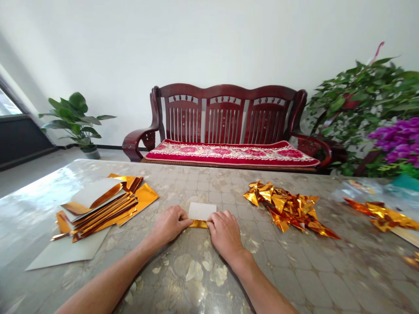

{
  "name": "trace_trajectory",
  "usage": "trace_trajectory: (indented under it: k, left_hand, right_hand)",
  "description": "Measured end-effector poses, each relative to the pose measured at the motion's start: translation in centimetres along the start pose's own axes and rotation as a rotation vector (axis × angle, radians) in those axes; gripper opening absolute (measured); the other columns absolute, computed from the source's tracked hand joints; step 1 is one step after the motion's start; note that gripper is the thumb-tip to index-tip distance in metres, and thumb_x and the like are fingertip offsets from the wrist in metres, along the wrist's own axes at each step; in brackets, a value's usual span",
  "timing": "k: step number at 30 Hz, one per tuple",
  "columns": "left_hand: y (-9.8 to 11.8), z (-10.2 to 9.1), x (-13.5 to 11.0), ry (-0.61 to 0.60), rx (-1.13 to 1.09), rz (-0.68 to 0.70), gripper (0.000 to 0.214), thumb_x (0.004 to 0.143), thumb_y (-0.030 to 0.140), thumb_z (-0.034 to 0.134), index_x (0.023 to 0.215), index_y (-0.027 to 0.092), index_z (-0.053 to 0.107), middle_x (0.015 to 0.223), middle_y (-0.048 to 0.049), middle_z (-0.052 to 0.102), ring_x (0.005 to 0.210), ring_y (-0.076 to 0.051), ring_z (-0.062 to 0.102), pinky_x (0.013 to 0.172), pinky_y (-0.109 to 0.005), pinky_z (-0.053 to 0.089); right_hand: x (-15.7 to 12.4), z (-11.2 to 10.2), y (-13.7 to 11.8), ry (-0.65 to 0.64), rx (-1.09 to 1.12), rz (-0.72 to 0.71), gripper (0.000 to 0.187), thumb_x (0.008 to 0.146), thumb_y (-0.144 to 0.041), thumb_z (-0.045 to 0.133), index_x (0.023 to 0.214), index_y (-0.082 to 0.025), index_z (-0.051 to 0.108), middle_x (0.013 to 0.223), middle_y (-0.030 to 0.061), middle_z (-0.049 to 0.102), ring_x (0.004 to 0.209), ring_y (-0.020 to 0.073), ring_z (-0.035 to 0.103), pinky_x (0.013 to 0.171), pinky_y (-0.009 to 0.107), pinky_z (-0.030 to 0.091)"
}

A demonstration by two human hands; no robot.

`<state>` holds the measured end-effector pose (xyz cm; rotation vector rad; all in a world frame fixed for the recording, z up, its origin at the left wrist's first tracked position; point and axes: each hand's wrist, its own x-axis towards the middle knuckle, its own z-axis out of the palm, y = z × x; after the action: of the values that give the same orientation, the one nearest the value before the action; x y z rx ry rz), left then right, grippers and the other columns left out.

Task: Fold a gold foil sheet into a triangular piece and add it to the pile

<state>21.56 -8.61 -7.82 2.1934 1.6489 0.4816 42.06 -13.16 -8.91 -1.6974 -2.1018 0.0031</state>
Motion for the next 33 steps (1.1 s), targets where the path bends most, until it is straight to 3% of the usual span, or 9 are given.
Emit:
trace_trajectory:
  k: [14, 22, 33]
  left_hand:
    - [0.06, -0.16, 0.24, 0.014, 0.108, 0.055, 0.019, 0.084, 0.036, 0.063, 0.073, 0.02, 0.068, 0.082, -0.0028, 0.066, 0.086, -0.019, 0.059, 0.071, -0.027, 0.036]
    - [0.18, -0.27, 0.24, 0.03, 0.117, 0.074, 0.021, 0.083, 0.036, 0.062, 0.072, 0.019, 0.067, 0.083, -0.0046, 0.066, 0.086, -0.021, 0.059, 0.073, -0.028, 0.038]
    - [0.05, -0.14, 0.21, 0.04, 0.102, 0.083, 0.018, 0.08, 0.035, 0.065, 0.072, 0.02, 0.069, 0.085, -0.0048, 0.065, 0.088, -0.021, 0.058, 0.077, -0.029, 0.038]
  right_hand:
    - [-0.28, 0.03, -0.18, 0.018, -0.031, 0.017, 0.011, 0.091, -0.019, 0.059, 0.081, -0.023, 0.06, 0.085, 0.0009, 0.065, 0.086, 0.0209, 0.053, 0.074, 0.031, 0.033]
    - [-0.3, 0.29, -0.1, 0.043, -0.01, 0.025, 0.014, 0.087, -0.014, 0.059, 0.097, -0.025, 0.06, 0.091, 0.0008, 0.068, 0.091, 0.0214, 0.056, 0.077, 0.032, 0.035]
    - [-0.3, 0.18, -0.38, 0.041, -0.039, -0.043, 0.018, 0.088, -0.013, 0.058, 0.101, -0.025, 0.059, 0.096, 0.003, 0.068, 0.095, 0.0227, 0.055, 0.08, 0.033, 0.037]
